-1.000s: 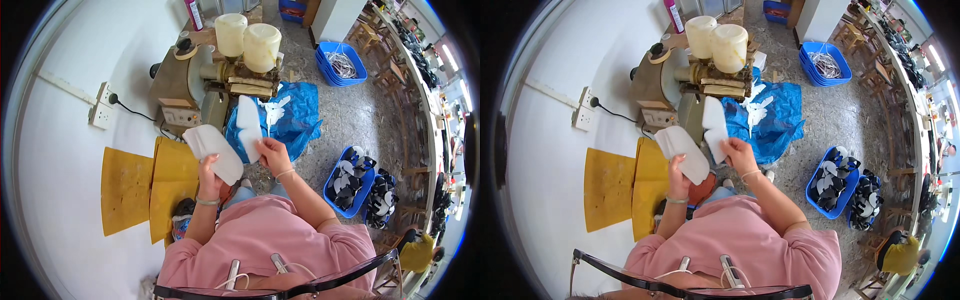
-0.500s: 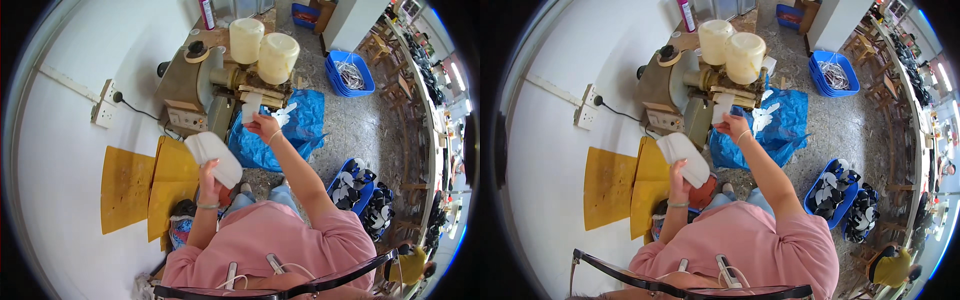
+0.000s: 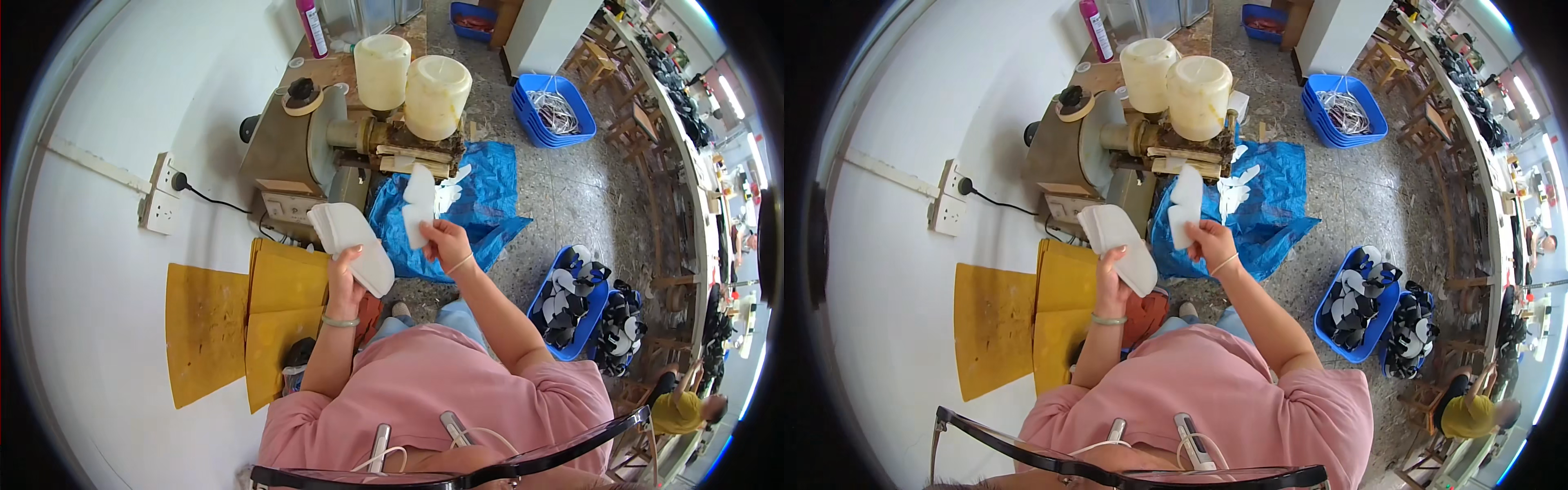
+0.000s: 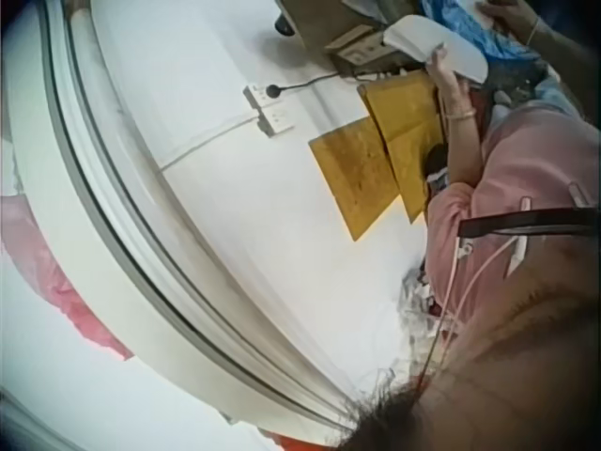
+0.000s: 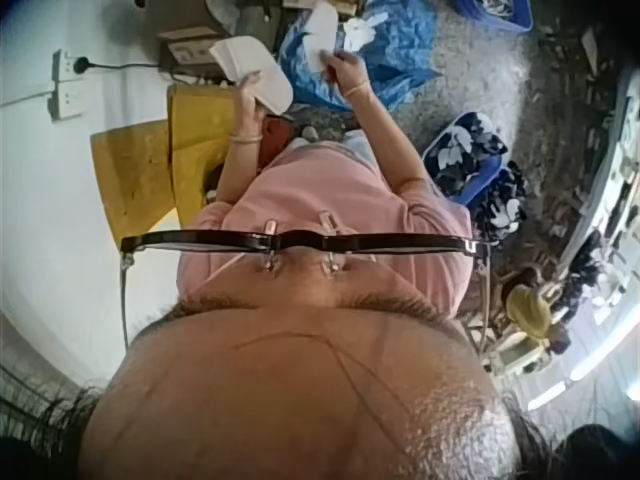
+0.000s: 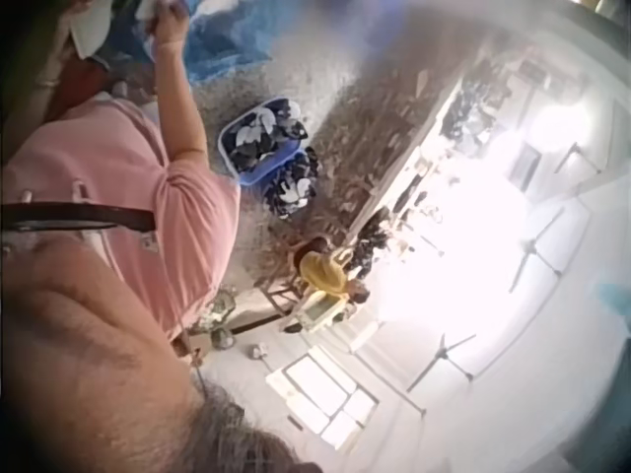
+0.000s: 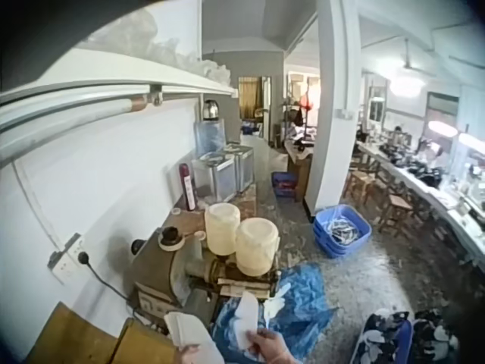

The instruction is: The person removes a rubber band from a stack of shoe components, carries them to a gluing machine, and feeds each piece through the roller before dropping them onto a tarp.

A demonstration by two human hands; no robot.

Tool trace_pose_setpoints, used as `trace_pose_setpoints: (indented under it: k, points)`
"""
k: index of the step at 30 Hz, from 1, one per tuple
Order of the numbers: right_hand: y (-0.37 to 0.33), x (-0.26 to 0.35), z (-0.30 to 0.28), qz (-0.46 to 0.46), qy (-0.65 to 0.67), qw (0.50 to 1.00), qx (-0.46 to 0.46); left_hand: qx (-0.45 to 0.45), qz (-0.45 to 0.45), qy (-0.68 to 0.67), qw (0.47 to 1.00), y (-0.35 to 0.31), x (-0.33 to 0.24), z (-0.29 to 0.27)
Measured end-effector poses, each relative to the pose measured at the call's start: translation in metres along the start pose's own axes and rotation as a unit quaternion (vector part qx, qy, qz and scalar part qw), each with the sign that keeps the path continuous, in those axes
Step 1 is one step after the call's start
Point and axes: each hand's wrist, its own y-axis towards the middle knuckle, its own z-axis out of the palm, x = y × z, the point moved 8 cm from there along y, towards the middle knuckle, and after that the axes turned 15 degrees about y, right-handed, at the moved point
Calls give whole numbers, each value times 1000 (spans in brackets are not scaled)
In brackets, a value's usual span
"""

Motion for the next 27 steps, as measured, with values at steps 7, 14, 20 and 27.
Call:
trace_pose_setpoints:
  k: [7, 14, 20, 27]
  points:
    - [62, 2, -24, -20, 60, 996, -62, -33, -6, -21, 999, -14, -2, -22]
    - [-25, -22, 50, 38, -208, 976, 58, -50, -5, 46, 998, -7, 16, -28]
    - [-22, -32, 49, 2, -178, 980, 86, -42, -54, -53, 996, -1, 27, -32]
    - [34, -11, 10, -27, 2, 999, -28, -65, 5, -14, 998, -16, -6, -22]
